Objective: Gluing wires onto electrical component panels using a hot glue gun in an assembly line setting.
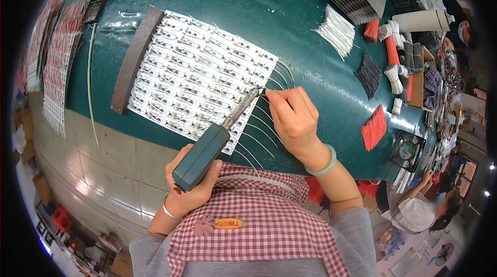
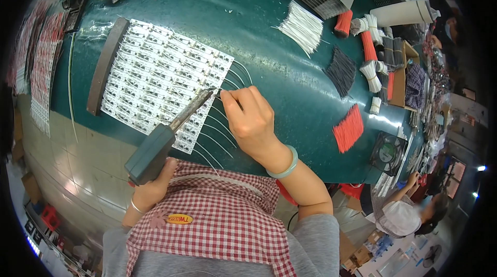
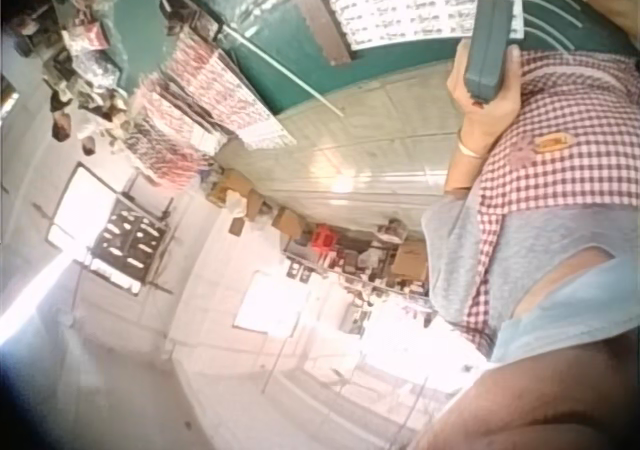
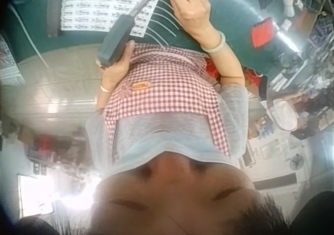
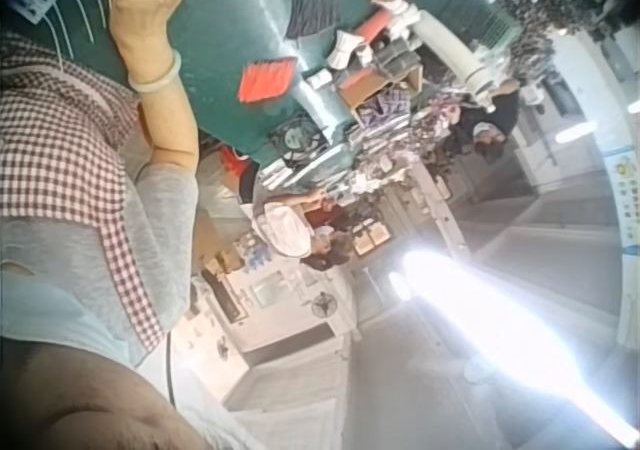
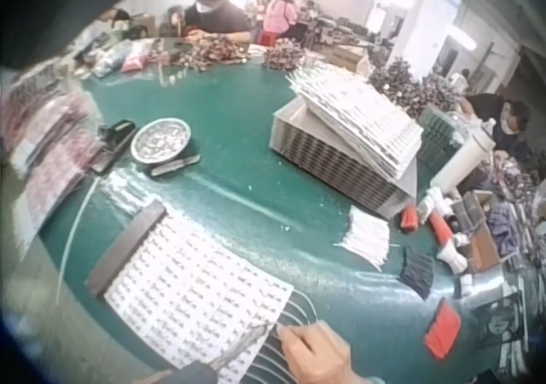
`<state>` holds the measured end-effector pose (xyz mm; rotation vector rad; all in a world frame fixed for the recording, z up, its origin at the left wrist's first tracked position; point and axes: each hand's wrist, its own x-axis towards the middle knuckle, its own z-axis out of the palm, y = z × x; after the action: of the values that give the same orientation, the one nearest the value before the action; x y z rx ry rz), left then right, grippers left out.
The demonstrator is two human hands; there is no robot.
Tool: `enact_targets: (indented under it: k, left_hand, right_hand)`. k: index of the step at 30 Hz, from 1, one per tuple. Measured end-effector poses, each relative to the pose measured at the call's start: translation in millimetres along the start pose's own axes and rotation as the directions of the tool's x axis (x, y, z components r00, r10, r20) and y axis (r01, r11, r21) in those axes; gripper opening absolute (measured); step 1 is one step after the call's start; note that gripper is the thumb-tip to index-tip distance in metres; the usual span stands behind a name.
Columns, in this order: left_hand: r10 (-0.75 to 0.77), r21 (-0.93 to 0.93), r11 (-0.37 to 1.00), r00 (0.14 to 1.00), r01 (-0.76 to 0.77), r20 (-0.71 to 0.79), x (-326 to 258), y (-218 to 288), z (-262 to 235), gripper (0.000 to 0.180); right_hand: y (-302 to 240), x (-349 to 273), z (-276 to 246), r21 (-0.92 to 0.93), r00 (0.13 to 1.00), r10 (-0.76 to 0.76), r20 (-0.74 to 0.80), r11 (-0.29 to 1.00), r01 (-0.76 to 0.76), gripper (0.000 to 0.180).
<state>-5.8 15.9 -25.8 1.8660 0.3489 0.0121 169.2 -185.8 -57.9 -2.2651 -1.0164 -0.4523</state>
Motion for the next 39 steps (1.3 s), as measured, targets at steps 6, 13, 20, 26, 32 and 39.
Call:
enact_targets:
  k: [6,13,20,26,32,39]
  left_hand:
    - [0.019,-0.033,0.999,0.999,-0.02,-0.039,-4,-4,0,0.027]
    - [0.03,0.016,0.999,0.999,-0.029,-0.043,-6,-4,-2,0.024]
    - [0.034,0.024,0.999,0.999,-0.033,-0.042,-9,-4,-6,0.023]
    - [-0.016,0.024,1.0,1.0,0.017,-0.01,-15,-6,-10,0.023]
    - [-0.018,0.037,0.999,1.0,0.018,0.004,-15,-6,-10,0.025]
    - [0.002,0.032,0.999,1.0,-0.003,0.014,-11,-6,-10,0.023]
  right_hand:
    - [0,-2,2,0.0,1.0,0.004,-0.001,1.0,-0.004,0.026]
    - [-1,0,0,-0.02,0.998,-0.028,-0.049,0.999,0.027,0.025]
    - [-7,-4,-1,0.039,0.999,-0.039,-0.035,0.998,0.041,0.027]
    - [-8,-6,1,0.063,0.999,-0.054,-0.007,0.997,0.054,0.03]
    - [-8,-7,1,0.046,0.999,-0.051,0.005,0.998,0.051,0.032]
    - [-8,-8,1,0.028,0.998,-0.054,0.02,0.998,0.053,0.031]
